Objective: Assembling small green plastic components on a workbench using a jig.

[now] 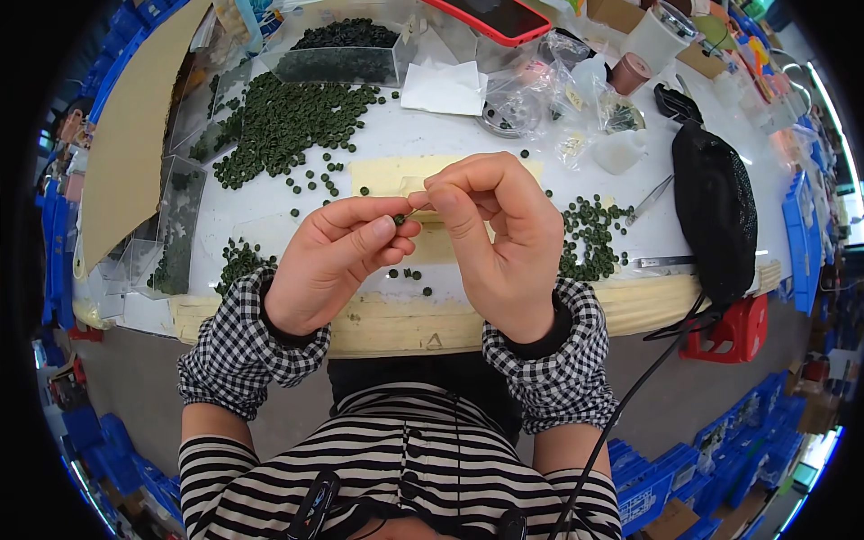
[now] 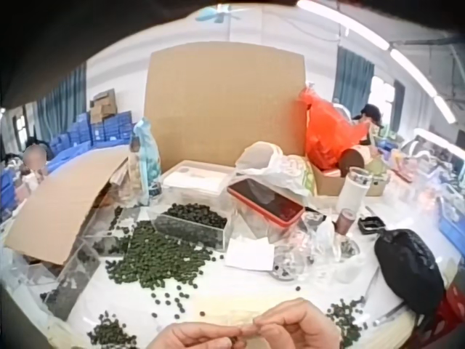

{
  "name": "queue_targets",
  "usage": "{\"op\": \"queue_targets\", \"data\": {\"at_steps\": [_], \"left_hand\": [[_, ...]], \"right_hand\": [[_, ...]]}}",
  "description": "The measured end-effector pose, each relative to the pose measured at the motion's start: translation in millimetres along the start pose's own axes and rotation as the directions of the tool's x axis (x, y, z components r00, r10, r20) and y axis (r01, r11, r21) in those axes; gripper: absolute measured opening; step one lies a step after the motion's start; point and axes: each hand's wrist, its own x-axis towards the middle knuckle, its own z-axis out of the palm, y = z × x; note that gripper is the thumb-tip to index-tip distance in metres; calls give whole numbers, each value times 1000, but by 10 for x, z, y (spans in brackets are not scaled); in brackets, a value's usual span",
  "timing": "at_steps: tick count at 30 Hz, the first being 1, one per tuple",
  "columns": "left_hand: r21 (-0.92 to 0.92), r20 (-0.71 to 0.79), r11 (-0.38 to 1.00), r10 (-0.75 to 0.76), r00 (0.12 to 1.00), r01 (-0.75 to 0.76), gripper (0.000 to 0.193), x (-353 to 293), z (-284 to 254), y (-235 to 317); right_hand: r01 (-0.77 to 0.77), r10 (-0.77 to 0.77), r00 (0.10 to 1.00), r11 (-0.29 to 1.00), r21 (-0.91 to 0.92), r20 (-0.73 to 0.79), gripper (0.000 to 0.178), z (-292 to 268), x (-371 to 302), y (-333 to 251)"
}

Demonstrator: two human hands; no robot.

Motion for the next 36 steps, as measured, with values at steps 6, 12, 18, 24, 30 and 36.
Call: {"op": "queue_targets", "data": {"at_steps": [6,12,18,24,30,36], "left_hand": [[5,22,1000,3,1000,-3,26,-7,-23,1],[6,-20,1000,4,1000,-4,26,-18,-5,-4],[9,-44,1000,25,999,-25,26,-11,3,8],[-11,-71,999,39,997,-40,26,-21,-3,10],[21,-55,999,35,998,-34,24,-23,-3,17],[11,-63,999,45,997,-44,21,-26,-15,0]], "right_hand": [[22,-22,1000,999,-36,10,7,5,0,-1],[18,-32,985,996,-84,-170,8,-25,18,-18],[212,-283,959,689,-693,12,9,-98,102,74],[245,-250,961,584,-774,116,16,-111,88,81],[23,-186,980,450,-892,-69,8,-632,-26,-196],[14,-44,999,253,-967,3,6,-843,-178,-58]]}}
